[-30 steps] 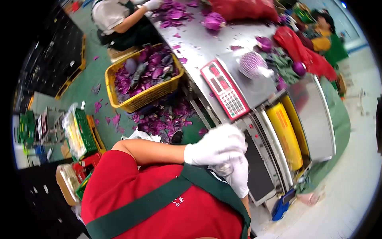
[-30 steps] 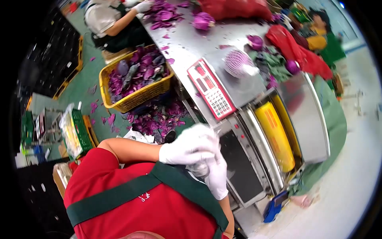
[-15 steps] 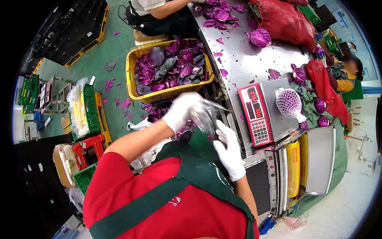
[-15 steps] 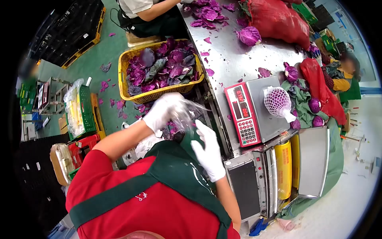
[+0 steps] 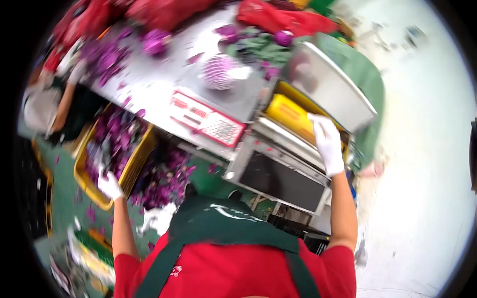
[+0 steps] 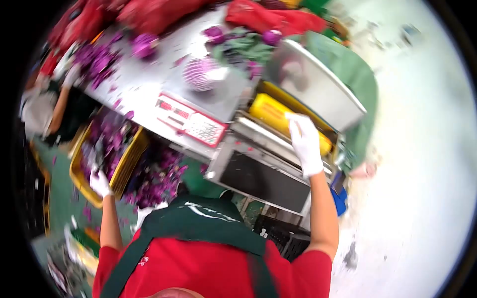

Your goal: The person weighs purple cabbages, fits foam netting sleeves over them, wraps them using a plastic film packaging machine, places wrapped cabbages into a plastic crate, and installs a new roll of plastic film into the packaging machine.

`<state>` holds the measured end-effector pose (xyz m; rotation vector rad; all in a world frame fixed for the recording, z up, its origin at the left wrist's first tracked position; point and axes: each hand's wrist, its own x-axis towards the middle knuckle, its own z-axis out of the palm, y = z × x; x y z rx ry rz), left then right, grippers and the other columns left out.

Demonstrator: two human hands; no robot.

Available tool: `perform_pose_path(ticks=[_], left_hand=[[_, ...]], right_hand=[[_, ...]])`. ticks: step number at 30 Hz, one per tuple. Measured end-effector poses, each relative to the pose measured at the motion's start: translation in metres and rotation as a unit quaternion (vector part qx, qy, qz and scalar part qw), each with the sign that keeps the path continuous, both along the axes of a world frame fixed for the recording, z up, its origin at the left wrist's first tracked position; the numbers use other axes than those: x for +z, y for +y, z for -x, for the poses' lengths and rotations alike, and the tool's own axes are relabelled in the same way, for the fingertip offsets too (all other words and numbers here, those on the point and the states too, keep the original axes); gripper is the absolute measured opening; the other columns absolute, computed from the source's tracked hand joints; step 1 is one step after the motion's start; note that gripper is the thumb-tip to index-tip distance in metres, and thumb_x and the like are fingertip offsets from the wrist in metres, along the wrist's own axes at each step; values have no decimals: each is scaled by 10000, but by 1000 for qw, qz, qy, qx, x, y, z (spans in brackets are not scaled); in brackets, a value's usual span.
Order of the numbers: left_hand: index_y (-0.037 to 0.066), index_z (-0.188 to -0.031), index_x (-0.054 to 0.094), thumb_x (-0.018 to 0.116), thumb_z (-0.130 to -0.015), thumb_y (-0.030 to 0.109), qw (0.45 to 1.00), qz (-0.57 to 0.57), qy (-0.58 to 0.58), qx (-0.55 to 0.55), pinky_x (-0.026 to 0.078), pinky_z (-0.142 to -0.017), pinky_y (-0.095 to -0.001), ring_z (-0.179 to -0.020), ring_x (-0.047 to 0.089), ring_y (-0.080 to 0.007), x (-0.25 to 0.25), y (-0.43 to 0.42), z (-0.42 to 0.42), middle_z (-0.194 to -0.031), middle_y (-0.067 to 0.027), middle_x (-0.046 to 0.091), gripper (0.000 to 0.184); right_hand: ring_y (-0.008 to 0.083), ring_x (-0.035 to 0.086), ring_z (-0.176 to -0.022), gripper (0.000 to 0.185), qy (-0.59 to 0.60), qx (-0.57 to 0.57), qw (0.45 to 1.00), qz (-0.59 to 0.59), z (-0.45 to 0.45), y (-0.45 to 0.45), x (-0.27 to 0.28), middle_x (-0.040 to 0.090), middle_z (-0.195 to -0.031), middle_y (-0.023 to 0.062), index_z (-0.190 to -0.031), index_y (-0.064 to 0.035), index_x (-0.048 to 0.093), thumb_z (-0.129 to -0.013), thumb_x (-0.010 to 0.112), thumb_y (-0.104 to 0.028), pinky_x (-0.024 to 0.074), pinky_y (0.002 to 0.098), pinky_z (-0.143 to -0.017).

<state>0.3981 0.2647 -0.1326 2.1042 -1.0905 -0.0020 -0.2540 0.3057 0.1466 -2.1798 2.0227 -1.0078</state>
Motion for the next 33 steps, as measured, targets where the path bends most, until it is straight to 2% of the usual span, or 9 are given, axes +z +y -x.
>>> perform_pose_path(ticks=[8,12,15,17,20,22,27,29,33], left_hand=[[-30,-1241,517,533,-963,204,953,48,275,-119,421,-946,-316,-1050,559,-211,-7,10,147,-1177,-148,584,364],[41,-1236,538,532,-972,290,912,55,390,-113,449,-837,-267,-957,586,-148,46,45,216,-1103,-78,598,363],[59,-1214,565,517,-974,287,901,45,418,-111,455,-771,-239,-881,617,-120,86,64,248,-1016,-58,642,335],[55,-1192,583,515,-973,276,898,36,421,-127,466,-738,-230,-827,629,-118,109,68,261,-967,-56,654,318],[67,-1186,587,511,-975,261,879,13,443,-175,488,-735,-234,-812,632,-115,130,49,282,-925,-41,653,297],[44,-1157,591,519,-970,232,853,4,466,-236,485,-707,-214,-763,624,-100,151,28,313,-901,-41,654,275],[-4,-1001,641,555,-952,242,789,-126,461,-386,444,-654,-215,-685,540,-76,179,-39,389,-771,-5,591,265],[8,-953,638,563,-950,277,760,-152,472,-421,417,-616,-214,-636,486,-66,170,-67,416,-718,17,550,280],[71,-896,562,594,-932,359,706,-214,525,-424,393,-554,-217,-594,463,-62,149,-117,459,-689,45,494,292]], right_hand=[[314,586,-1034,238,181,-172,954,167,255,-77,28,649,-1065,143,-1055,-76,665,-909,538,-216,459,399,-907],[341,585,-1043,385,128,-184,971,87,309,-123,14,647,-1080,175,-1050,-72,672,-948,433,-355,454,430,-906],[435,603,-922,560,125,-209,963,-113,326,-150,6,645,-964,233,-938,-43,690,-967,284,-426,459,493,-852],[441,592,-932,466,300,-100,934,-168,351,-168,1,637,-961,239,-913,-18,624,-957,278,-327,440,524,-833],[393,581,-895,413,66,-23,962,-265,336,-150,36,625,-949,249,-958,-1,592,-948,367,-347,432,412,-810],[109,549,-789,342,-154,12,931,-331,319,-125,53,640,-817,74,-924,1,653,-917,505,-307,446,280,-743],[107,571,-733,199,-45,29,921,-386,227,-39,64,646,-762,60,-871,17,660,-850,594,-169,478,273,-708],[278,637,-792,201,61,40,947,-314,203,-5,32,649,-823,155,-863,-44,671,-826,624,-235,493,348,-736],[271,625,-788,130,96,-36,969,-224,168,35,-20,631,-829,65,-842,-122,665,-815,648,-248,491,360,-697]])
